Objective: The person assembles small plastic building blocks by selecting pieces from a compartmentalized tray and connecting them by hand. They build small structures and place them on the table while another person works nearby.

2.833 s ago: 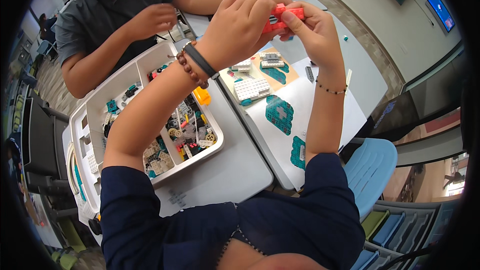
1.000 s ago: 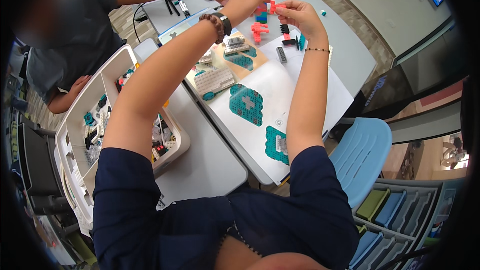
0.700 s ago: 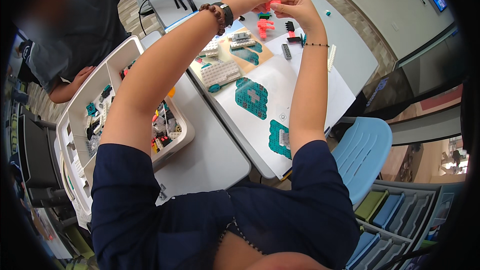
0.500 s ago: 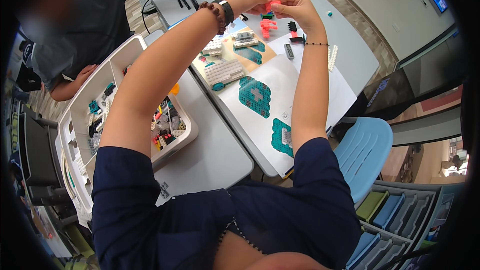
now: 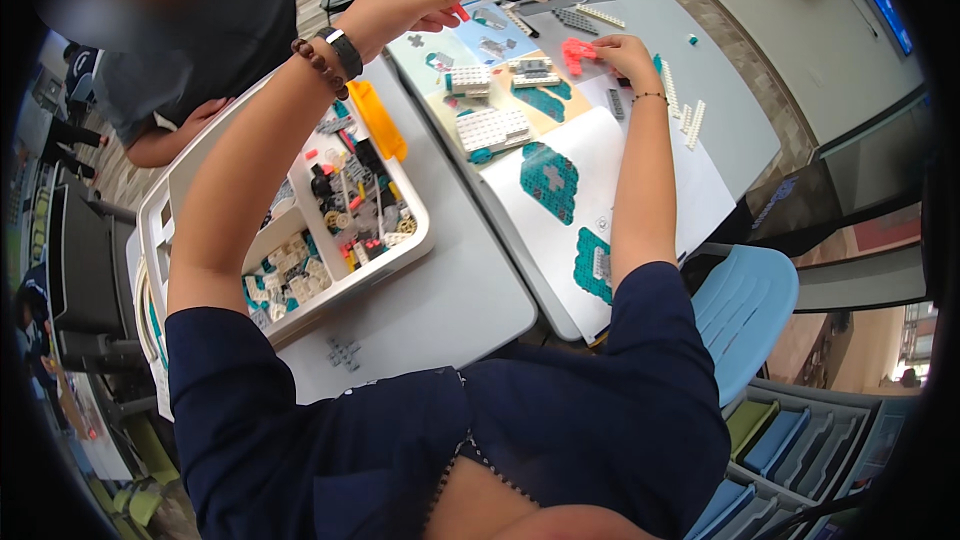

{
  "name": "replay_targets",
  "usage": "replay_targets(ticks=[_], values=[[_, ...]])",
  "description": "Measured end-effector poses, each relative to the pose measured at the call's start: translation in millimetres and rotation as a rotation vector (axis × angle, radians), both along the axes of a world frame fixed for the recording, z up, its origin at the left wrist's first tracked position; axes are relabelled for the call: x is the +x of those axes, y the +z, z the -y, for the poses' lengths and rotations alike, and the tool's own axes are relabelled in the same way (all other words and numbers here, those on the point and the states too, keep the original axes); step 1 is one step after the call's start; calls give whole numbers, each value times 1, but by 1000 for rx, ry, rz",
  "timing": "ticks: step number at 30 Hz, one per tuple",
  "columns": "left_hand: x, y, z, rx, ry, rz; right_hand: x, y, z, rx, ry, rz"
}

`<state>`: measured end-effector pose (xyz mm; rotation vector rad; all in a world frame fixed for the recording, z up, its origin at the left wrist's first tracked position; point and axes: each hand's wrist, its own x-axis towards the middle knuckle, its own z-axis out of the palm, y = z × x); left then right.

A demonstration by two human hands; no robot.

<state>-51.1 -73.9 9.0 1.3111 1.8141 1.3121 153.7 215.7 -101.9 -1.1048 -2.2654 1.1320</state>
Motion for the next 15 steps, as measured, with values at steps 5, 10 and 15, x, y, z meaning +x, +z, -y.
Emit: replay_targets(ticks=[5, 10, 15], values=[[4, 3, 33, -25, -3, 2, -2, 9, -18, 216, 4, 65], [1, 3, 71, 18, -15, 18, -18, 90, 83, 156, 272, -104], [22, 26, 135, 17, 83, -32, -59, 52, 140, 377, 585, 47]])
